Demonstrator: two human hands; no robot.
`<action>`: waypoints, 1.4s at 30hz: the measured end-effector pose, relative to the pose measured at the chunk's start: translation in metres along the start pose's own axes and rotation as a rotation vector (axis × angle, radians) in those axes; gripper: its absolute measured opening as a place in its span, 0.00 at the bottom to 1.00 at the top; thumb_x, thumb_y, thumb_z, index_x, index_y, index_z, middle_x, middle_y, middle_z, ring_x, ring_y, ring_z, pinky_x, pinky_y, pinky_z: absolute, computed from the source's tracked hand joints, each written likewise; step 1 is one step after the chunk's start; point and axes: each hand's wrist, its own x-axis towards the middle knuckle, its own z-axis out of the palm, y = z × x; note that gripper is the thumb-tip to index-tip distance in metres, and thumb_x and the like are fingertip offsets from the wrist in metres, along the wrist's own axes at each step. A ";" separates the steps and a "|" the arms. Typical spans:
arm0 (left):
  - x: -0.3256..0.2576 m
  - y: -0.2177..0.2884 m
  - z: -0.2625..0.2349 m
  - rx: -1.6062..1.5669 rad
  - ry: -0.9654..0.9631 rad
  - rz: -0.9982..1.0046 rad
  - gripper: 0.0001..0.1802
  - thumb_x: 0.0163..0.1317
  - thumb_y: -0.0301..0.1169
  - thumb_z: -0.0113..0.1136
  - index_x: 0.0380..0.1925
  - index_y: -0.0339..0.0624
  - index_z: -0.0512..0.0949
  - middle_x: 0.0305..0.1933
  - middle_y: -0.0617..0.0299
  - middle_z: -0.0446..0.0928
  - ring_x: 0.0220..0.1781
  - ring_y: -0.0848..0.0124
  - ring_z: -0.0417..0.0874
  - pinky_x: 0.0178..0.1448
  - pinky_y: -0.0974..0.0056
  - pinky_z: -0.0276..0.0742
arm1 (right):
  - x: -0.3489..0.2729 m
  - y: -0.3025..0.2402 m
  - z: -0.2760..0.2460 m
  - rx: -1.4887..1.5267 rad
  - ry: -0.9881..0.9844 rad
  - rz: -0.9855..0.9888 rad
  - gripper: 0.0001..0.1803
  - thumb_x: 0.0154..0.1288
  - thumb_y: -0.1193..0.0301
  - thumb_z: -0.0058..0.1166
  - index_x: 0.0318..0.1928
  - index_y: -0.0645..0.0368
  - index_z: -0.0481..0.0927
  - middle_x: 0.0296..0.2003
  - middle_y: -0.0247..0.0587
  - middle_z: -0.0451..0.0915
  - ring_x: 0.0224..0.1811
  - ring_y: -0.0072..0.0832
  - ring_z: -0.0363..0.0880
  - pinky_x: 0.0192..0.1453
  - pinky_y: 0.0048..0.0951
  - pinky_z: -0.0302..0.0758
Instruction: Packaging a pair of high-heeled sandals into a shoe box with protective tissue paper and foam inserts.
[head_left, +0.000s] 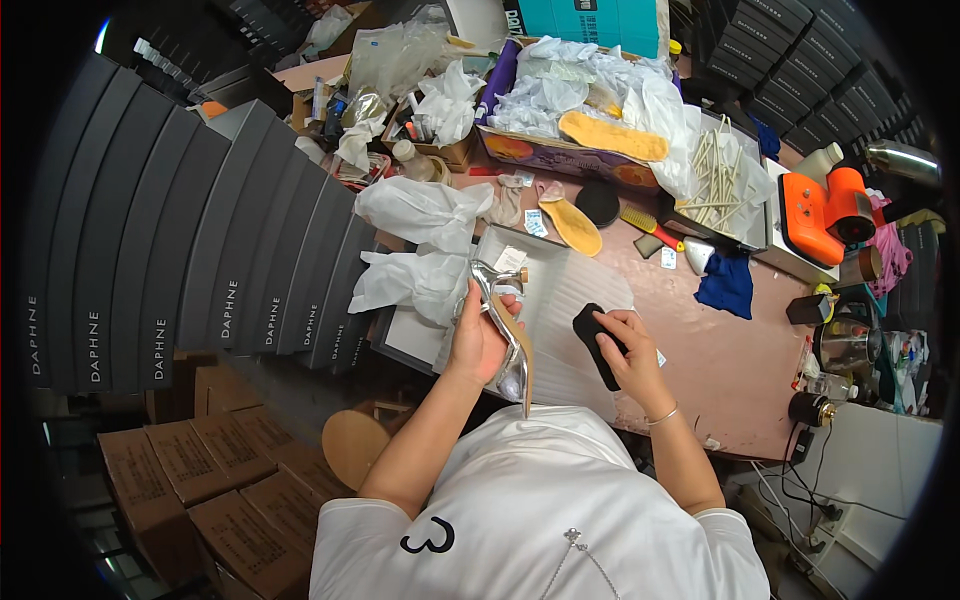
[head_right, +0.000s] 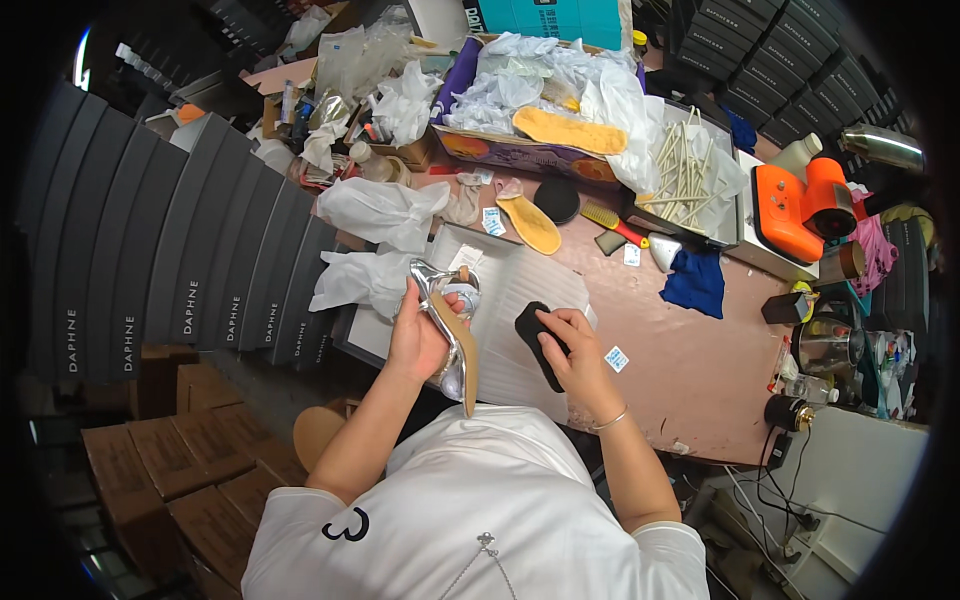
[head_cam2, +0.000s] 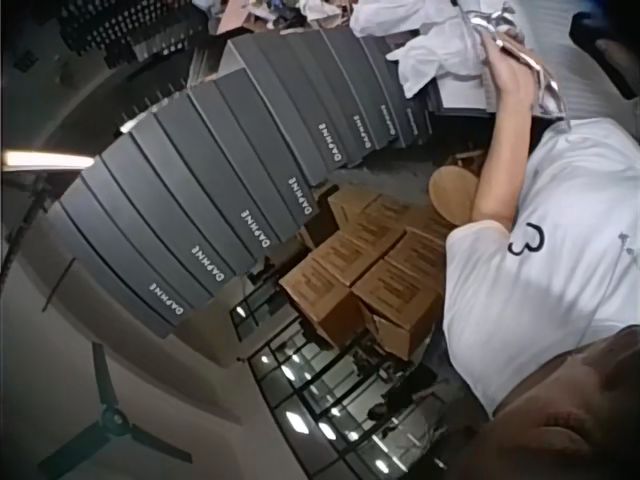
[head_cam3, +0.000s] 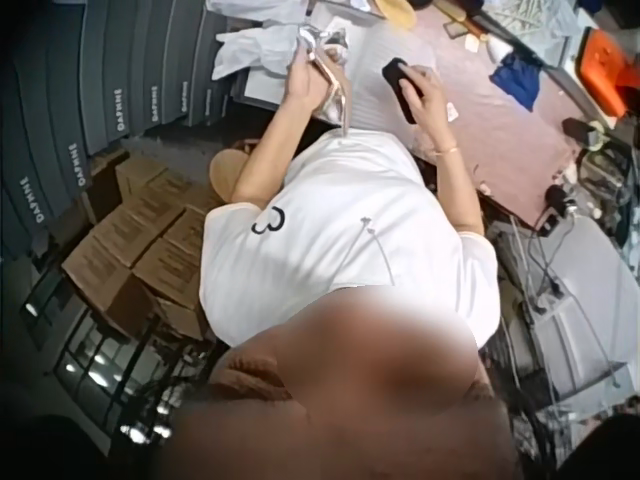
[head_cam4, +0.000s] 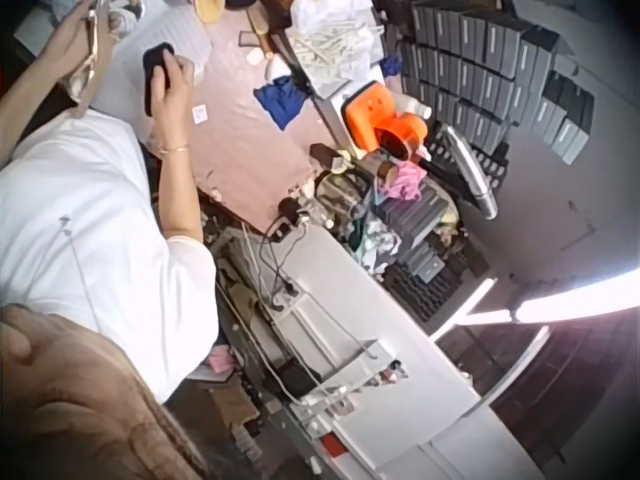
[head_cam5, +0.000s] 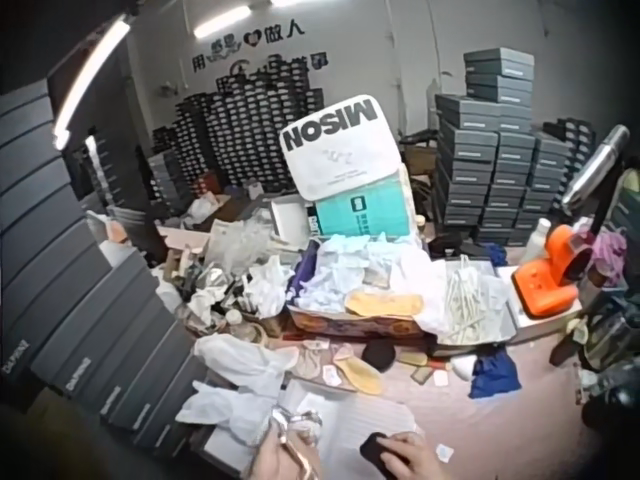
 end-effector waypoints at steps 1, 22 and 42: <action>0.000 -0.001 0.002 0.008 0.022 0.026 0.29 0.64 0.62 0.49 0.49 0.50 0.72 0.41 0.64 0.75 0.48 0.69 0.74 0.56 0.57 0.67 | 0.001 0.003 -0.003 -0.010 0.023 -0.002 0.16 0.61 0.78 0.55 0.51 0.64 0.79 0.43 0.44 0.75 0.45 0.32 0.74 0.50 0.26 0.70; -0.022 -0.024 0.036 0.168 -0.211 -0.037 0.23 0.74 0.50 0.37 0.54 0.47 0.70 0.43 0.61 0.76 0.46 0.70 0.77 0.51 0.63 0.77 | 0.021 -0.040 0.012 -0.109 -0.405 -0.571 0.17 0.45 0.79 0.63 0.41 0.56 0.81 0.38 0.36 0.75 0.39 0.34 0.75 0.43 0.33 0.74; -0.011 -0.001 0.035 -0.020 -0.112 0.006 0.23 0.71 0.52 0.40 0.53 0.50 0.71 0.47 0.60 0.75 0.48 0.67 0.75 0.62 0.45 0.69 | 0.000 0.145 -0.064 -0.359 0.425 0.071 0.14 0.61 0.74 0.57 0.48 0.64 0.79 0.44 0.51 0.76 0.47 0.42 0.76 0.53 0.35 0.72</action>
